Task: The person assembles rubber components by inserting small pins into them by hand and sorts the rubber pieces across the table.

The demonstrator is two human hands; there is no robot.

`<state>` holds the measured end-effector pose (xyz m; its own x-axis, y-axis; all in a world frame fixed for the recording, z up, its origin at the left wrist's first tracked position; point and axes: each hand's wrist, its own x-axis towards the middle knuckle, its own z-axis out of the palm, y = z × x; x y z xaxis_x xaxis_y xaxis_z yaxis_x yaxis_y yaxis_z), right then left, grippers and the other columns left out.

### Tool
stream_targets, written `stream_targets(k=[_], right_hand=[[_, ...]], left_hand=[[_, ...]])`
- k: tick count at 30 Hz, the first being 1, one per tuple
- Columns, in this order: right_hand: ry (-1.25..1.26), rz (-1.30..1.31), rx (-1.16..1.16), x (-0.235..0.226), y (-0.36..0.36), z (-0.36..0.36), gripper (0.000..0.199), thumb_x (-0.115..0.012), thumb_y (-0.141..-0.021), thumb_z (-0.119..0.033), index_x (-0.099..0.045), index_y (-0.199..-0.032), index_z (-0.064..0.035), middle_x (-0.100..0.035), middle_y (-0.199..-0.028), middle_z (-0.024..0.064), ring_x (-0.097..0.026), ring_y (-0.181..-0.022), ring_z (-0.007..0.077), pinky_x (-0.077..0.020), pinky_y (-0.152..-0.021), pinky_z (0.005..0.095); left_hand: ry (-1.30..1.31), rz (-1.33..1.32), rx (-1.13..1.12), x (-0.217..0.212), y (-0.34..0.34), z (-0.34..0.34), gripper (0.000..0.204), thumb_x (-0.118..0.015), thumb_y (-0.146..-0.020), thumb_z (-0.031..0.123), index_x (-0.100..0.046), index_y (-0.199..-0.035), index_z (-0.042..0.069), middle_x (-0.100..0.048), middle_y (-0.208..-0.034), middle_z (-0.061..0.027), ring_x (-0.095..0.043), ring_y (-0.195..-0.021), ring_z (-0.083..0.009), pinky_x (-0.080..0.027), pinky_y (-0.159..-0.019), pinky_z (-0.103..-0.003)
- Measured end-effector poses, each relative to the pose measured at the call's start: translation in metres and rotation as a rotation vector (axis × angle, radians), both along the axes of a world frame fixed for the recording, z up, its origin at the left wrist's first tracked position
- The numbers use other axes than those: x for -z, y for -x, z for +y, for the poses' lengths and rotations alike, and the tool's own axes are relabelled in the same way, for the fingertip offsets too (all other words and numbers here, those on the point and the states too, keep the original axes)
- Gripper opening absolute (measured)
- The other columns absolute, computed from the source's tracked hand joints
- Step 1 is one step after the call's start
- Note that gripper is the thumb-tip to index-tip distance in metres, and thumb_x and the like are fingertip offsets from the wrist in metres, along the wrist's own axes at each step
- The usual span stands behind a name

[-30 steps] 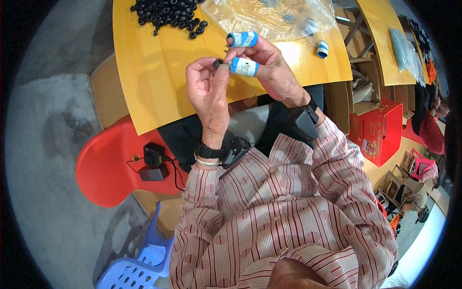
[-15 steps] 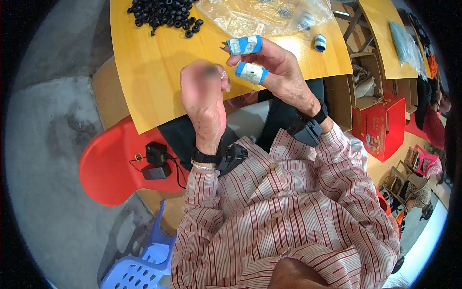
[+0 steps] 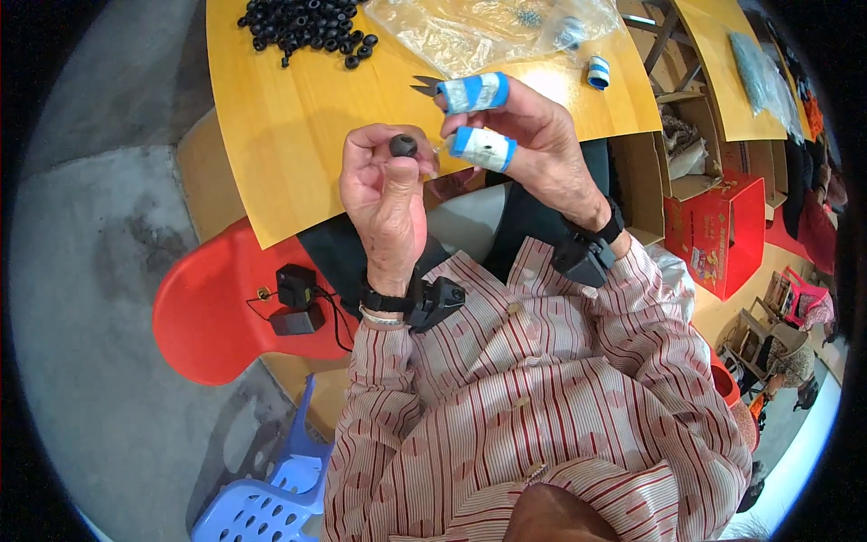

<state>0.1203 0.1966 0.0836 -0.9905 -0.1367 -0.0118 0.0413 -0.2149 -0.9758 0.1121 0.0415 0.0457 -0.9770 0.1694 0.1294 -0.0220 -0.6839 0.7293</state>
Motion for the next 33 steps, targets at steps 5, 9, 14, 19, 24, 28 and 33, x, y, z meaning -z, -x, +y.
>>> stream_targets(k=[5,9,14,19,24,28,33], right_hand=[[-0.038,0.084,-0.006,0.007,-0.001,0.0,0.035,-0.066,-0.083,-0.011,-0.058,-0.117,-0.0084,-0.061,-0.091,-0.0025,-0.053,-0.081,0.0054,-0.0475,-0.061,0.02],[-0.047,0.194,-0.004,0.006,0.001,-0.002,0.035,-0.067,-0.082,-0.01,-0.058,-0.116,-0.0078,-0.062,-0.092,-0.0019,-0.053,-0.081,0.0075,-0.0468,-0.073,0.0234],[-0.167,0.318,0.032,0.002,0.003,-0.005,0.034,-0.068,-0.08,-0.009,-0.06,-0.113,-0.0077,-0.063,-0.09,-0.0002,-0.055,-0.08,0.0099,-0.0454,-0.077,0.0256],[-0.316,0.392,0.075,0.0,0.004,-0.003,0.032,-0.068,-0.079,-0.01,-0.062,-0.111,-0.0083,-0.064,-0.088,0.0012,-0.057,-0.079,0.0119,-0.0464,-0.073,0.026],[-0.341,0.413,0.067,-0.005,0.007,0.001,0.03,-0.069,-0.078,-0.01,-0.063,-0.108,-0.0084,-0.064,-0.087,0.0014,-0.057,-0.075,0.0139,-0.0471,-0.07,0.0269],[-0.509,0.484,-0.017,-0.019,0.012,0.007,0.029,-0.07,-0.078,-0.007,-0.063,-0.105,-0.0036,-0.061,-0.087,0.0023,-0.056,-0.08,0.0124,-0.0455,-0.07,0.0256],[-0.625,0.585,-0.018,-0.025,0.014,0.007,0.024,-0.071,-0.075,-0.007,-0.064,-0.098,-0.004,-0.059,-0.081,0.0037,-0.055,-0.072,0.0162,-0.0444,-0.064,0.0281]], left_hand=[[-0.085,-0.012,0.06,-0.002,0.0,-0.002,0.032,-0.065,-0.085,0.019,-0.045,-0.104,0.005,-0.05,-0.085,-0.0074,-0.045,-0.075,-0.0142,-0.04,-0.069,-0.029],[-0.145,-0.081,0.116,-0.002,-0.002,-0.003,0.033,-0.066,-0.084,0.021,-0.044,-0.105,0.006,-0.049,-0.088,-0.0071,-0.044,-0.08,-0.0141,-0.04,-0.073,-0.029],[-0.083,-0.159,0.057,-0.011,-0.006,-0.001,0.036,-0.066,-0.084,0.022,-0.046,-0.109,0.005,-0.052,-0.094,-0.0083,-0.046,-0.084,-0.0141,-0.041,-0.078,-0.03],[-0.089,-0.133,0.079,-0.003,-0.007,-0.004,0.032,-0.069,-0.081,0.015,-0.05,-0.103,0.001,-0.056,-0.09,-0.0079,-0.052,-0.078,-0.014,-0.044,-0.072,-0.028],[-0.017,-0.13,0.079,-0.007,-0.006,-0.002,0.031,-0.071,-0.078,0.009,-0.052,-0.1,-0.001,-0.057,-0.086,-0.0066,-0.053,-0.073,-0.0135,-0.045,-0.066,-0.025],[0.08,-0.144,0.046,-0.005,-0.005,-0.009,0.03,-0.073,-0.074,0.003,-0.054,-0.096,-0.001,-0.057,-0.086,-0.0044,-0.053,-0.073,-0.0102,-0.044,-0.065,-0.022],[0.104,-0.148,0.051,-0.006,-0.006,-0.008,0.027,-0.071,-0.075,-0.002,-0.054,-0.096,-0.002,-0.057,-0.086,-0.0039,-0.054,-0.076,-0.0089,-0.047,-0.069,-0.021]])
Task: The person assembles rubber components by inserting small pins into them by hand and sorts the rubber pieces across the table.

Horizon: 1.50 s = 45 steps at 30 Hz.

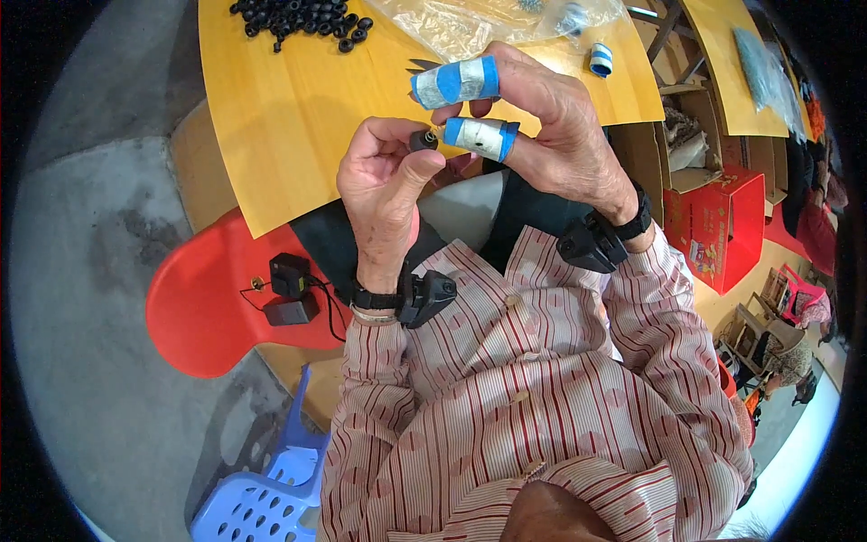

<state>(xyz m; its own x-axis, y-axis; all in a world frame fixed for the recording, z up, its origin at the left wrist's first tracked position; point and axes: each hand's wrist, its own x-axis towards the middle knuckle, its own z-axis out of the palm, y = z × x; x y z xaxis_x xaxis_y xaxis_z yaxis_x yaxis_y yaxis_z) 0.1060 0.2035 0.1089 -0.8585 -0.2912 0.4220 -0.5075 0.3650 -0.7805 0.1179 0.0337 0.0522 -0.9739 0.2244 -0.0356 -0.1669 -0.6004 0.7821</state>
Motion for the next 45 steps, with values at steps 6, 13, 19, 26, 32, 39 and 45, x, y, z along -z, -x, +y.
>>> stream_targets(k=[6,13,19,26,32,39,45], right_hand=[[-0.174,0.078,-0.064,0.0,0.003,0.005,0.029,-0.07,-0.072,-0.005,-0.064,-0.1,-0.0034,-0.058,-0.082,0.006,-0.055,-0.072,0.0202,-0.0447,-0.063,0.0294],[-0.139,0.08,-0.049,-0.003,-0.002,0.004,0.028,-0.063,-0.068,0.002,-0.058,-0.095,-0.0022,-0.057,-0.08,0.0105,-0.055,-0.078,0.0298,-0.0458,-0.066,0.0371],[-0.143,0.075,-0.056,-0.002,-0.002,0.011,0.024,-0.063,-0.07,0.0,-0.059,-0.094,-0.0023,-0.056,-0.081,0.0108,-0.054,-0.077,0.0296,-0.0452,-0.065,0.0369],[-0.199,0.136,-0.089,0.009,-0.004,0.004,0.028,-0.062,-0.063,0.0,-0.06,-0.091,-0.0041,-0.058,-0.081,0.0095,-0.055,-0.078,0.0297,-0.0459,-0.067,0.037],[-0.425,0.227,-0.077,0.005,-0.005,-0.003,0.031,-0.061,-0.058,0.0,-0.059,-0.089,-0.0052,-0.058,-0.08,0.0067,-0.055,-0.084,0.026,-0.0458,-0.069,0.0368],[-0.335,0.1,-0.024,0.018,0.021,0.004,0.033,-0.059,-0.064,0.003,-0.059,-0.096,-0.0035,-0.058,-0.08,0.0086,-0.056,-0.083,0.0291,-0.0465,-0.069,0.0379],[-0.404,0.037,0.011,0.027,0.049,-0.001,0.027,-0.063,-0.079,-0.01,-0.061,-0.106,-0.0079,-0.062,-0.086,0.011,-0.058,-0.082,0.0294,-0.0478,-0.069,0.0373]], left_hand=[[0.006,0.012,0.048,-0.005,-0.002,0.002,0.029,-0.069,-0.077,0.001,-0.053,-0.101,-0.002,-0.059,-0.096,-0.0084,-0.057,-0.086,-0.0125,-0.051,-0.077,-0.026],[-0.027,-0.042,0.12,0.0,-0.001,-0.001,0.035,-0.07,-0.079,0.008,-0.053,-0.108,-0.002,-0.06,-0.104,-0.0087,-0.058,-0.089,-0.0125,-0.048,-0.079,-0.025],[-0.018,-0.058,0.134,0.002,0.004,-0.002,0.029,-0.067,-0.081,0.005,-0.054,-0.106,-0.001,-0.06,-0.096,-0.0063,-0.057,-0.084,-0.0112,-0.048,-0.074,-0.024],[0.056,0.01,0.135,0.004,0.005,-0.003,0.017,-0.06,-0.084,-0.004,-0.052,-0.099,0.0,-0.058,-0.087,-0.0061,-0.06,-0.076,-0.0123,-0.057,-0.072,-0.031],[0.202,0.023,0.125,0.01,0.01,-0.005,0.017,-0.061,-0.085,-0.001,-0.053,-0.1,0.0,-0.058,-0.089,-0.0027,-0.055,-0.081,-0.0082,-0.05,-0.073,-0.022],[0.348,0.045,-0.072,0.035,0.028,-0.023,0.019,-0.059,-0.081,-0.004,-0.054,-0.099,0.002,-0.053,-0.085,0.0009,-0.048,-0.076,-0.0051,-0.041,-0.071,-0.018],[0.321,0.115,-0.11,0.049,0.03,-0.018,0.02,-0.061,-0.081,-0.003,-0.054,-0.099,0.002,-0.053,-0.085,0.0002,-0.049,-0.077,-0.0061,-0.042,-0.071,-0.019]])
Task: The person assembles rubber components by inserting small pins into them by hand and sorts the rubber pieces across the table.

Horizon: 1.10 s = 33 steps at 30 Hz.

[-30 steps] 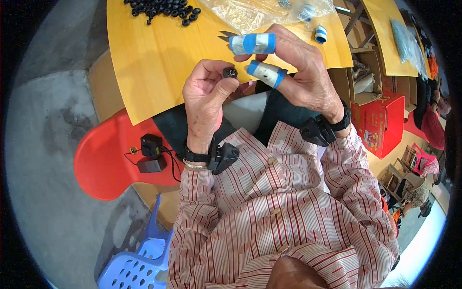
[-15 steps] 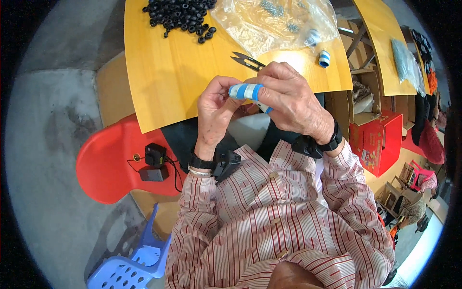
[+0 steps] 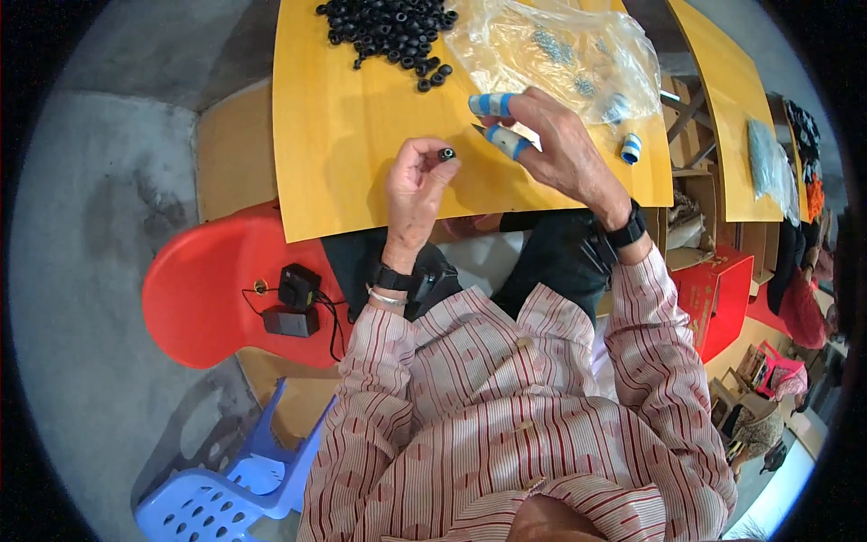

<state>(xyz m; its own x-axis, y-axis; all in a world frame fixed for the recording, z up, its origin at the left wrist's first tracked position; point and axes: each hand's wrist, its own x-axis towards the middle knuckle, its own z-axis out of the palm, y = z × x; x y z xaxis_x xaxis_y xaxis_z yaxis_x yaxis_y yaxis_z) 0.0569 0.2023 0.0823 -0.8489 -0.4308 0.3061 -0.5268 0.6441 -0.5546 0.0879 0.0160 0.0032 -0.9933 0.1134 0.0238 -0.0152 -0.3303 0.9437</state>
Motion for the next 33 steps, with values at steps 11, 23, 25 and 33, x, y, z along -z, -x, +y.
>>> stream_targets(k=[11,23,25,33], right_hand=[[-0.204,0.302,-0.202,0.027,0.125,-0.077,0.031,-0.062,-0.069,-0.006,-0.062,-0.1,-0.0092,-0.061,-0.093,0.0048,-0.052,-0.094,0.0259,-0.0464,-0.077,0.0359],[-0.532,0.564,-0.145,0.051,0.146,-0.112,0.02,-0.064,-0.07,-0.016,-0.065,-0.089,-0.0199,-0.055,-0.09,-0.006,-0.046,-0.097,0.014,-0.0376,-0.077,0.033],[-0.536,0.565,-0.156,0.051,0.144,-0.11,0.02,-0.065,-0.069,-0.016,-0.065,-0.089,-0.0194,-0.055,-0.088,-0.006,-0.046,-0.097,0.0138,-0.0372,-0.077,0.0325],[-0.323,0.369,-0.261,0.043,0.112,-0.086,0.025,-0.064,-0.065,-0.003,-0.059,-0.09,-0.0096,-0.057,-0.087,0.0024,-0.05,-0.091,0.0214,-0.0401,-0.076,0.0343]], left_hand=[[-0.054,0.02,-0.101,0.003,-0.001,0.001,0.021,-0.062,-0.082,0.0,-0.053,-0.1,0.003,-0.053,-0.088,0.0007,-0.049,-0.08,-0.0071,-0.042,-0.074,-0.019],[-0.073,0.004,-0.129,-0.002,-0.004,0.002,0.022,-0.063,-0.082,0.001,-0.052,-0.101,0.003,-0.052,-0.087,0.0006,-0.049,-0.079,-0.0069,-0.042,-0.073,-0.019],[-0.062,0.021,-0.128,-0.001,-0.003,0.003,0.022,-0.063,-0.082,0.001,-0.052,-0.101,0.003,-0.052,-0.087,0.0005,-0.049,-0.079,-0.0068,-0.042,-0.073,-0.019],[-0.109,0.015,-0.152,0.001,-0.003,0.004,0.02,-0.063,-0.083,0.004,-0.052,-0.101,0.003,-0.051,-0.087,0.001,-0.048,-0.077,-0.0065,-0.041,-0.07,-0.02]])
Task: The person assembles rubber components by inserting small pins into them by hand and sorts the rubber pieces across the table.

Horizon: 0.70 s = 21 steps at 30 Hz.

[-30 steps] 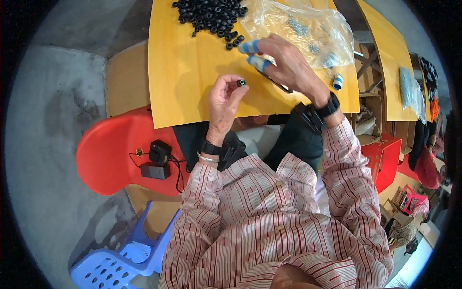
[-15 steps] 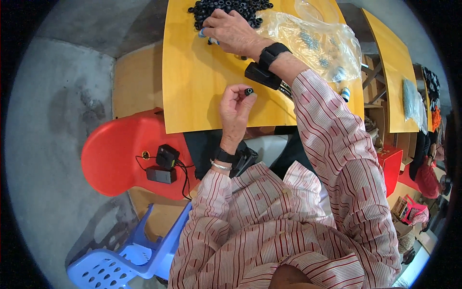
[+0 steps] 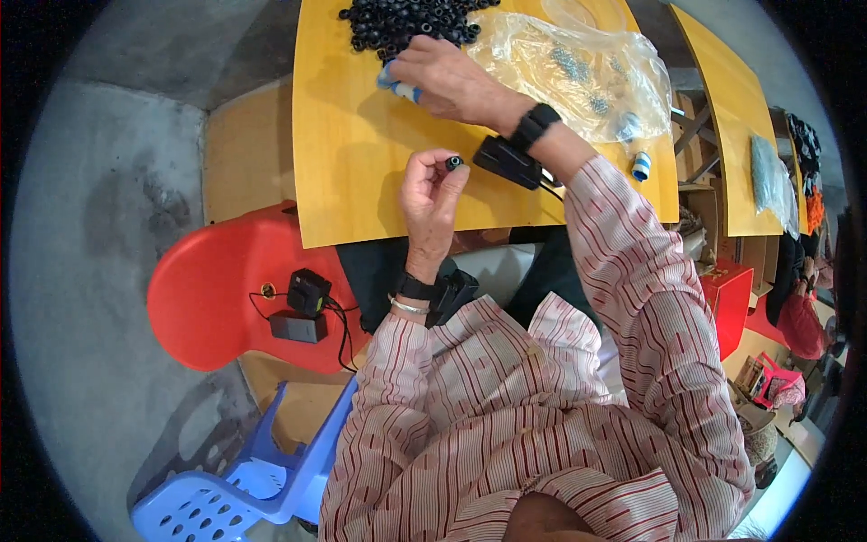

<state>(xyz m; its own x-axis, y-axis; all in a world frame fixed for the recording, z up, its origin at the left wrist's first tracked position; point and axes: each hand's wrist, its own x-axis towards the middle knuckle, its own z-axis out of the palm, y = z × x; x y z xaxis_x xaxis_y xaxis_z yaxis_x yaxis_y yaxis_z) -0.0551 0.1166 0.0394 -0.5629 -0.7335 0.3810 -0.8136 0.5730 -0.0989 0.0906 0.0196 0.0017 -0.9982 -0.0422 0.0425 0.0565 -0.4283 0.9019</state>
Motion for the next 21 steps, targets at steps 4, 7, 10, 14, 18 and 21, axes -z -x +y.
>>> stream_targets(k=[4,7,10,14,18,21], right_hand=[[0.235,-0.188,0.03,-0.018,-0.041,0.042,0.024,-0.063,-0.073,-0.007,-0.062,-0.097,-0.0057,-0.059,-0.087,0.0105,-0.051,-0.085,0.0293,-0.0444,-0.076,0.0377],[0.398,-0.358,0.112,-0.023,-0.077,0.062,0.024,-0.064,-0.075,-0.009,-0.062,-0.099,-0.0064,-0.061,-0.089,0.0101,-0.054,-0.084,0.0285,-0.0457,-0.077,0.0366],[0.392,-0.439,0.104,-0.021,-0.102,0.071,0.037,-0.067,-0.078,-0.01,-0.057,-0.114,-0.0078,-0.061,-0.09,0.0072,-0.057,-0.086,0.0248,-0.0486,-0.074,0.033],[0.318,-0.281,0.127,-0.02,-0.121,0.069,0.044,-0.068,-0.068,-0.002,-0.056,-0.11,-0.0051,-0.058,-0.086,0.0067,-0.054,-0.085,0.027,-0.0492,-0.073,0.035],[0.295,-0.211,0.147,-0.018,-0.129,0.068,0.036,-0.067,-0.064,-0.004,-0.051,-0.096,-0.0032,-0.054,-0.083,0.0095,-0.053,-0.084,0.0295,-0.048,-0.071,0.0361],[0.313,-0.216,0.155,-0.018,-0.134,0.067,0.038,-0.066,-0.063,-0.003,-0.051,-0.098,-0.0032,-0.055,-0.085,0.0095,-0.053,-0.085,0.0295,-0.0482,-0.071,0.0364]], left_hand=[[-0.045,-0.025,-0.017,0.002,0.002,0.002,0.022,-0.063,-0.082,0.0,-0.052,-0.101,0.002,-0.051,-0.086,0.0006,-0.047,-0.077,-0.0057,-0.041,-0.071,-0.018],[0.005,-0.029,-0.011,0.002,0.006,0.003,0.016,-0.059,-0.086,0.004,-0.051,-0.1,0.002,-0.06,-0.088,-0.0078,-0.052,-0.074,-0.0108,-0.043,-0.07,-0.022],[0.004,-0.017,-0.007,0.0,0.006,0.002,0.016,-0.059,-0.086,0.004,-0.051,-0.1,0.001,-0.06,-0.087,-0.0074,-0.053,-0.076,-0.0112,-0.044,-0.072,-0.023],[-0.052,-0.031,0.022,-0.001,0.002,0.008,0.017,-0.058,-0.087,0.003,-0.051,-0.102,0.001,-0.059,-0.092,-0.007,-0.054,-0.081,-0.011,-0.045,-0.074,-0.024],[-0.027,-0.036,0.049,-0.002,-0.002,0.01,0.017,-0.058,-0.087,0.002,-0.051,-0.103,0.001,-0.058,-0.095,-0.0062,-0.054,-0.083,-0.0105,-0.045,-0.075,-0.024],[-0.041,-0.071,0.101,-0.004,-0.004,0.008,0.017,-0.058,-0.087,0.002,-0.05,-0.103,0.002,-0.057,-0.096,-0.0057,-0.054,-0.084,-0.0101,-0.045,-0.075,-0.025]])
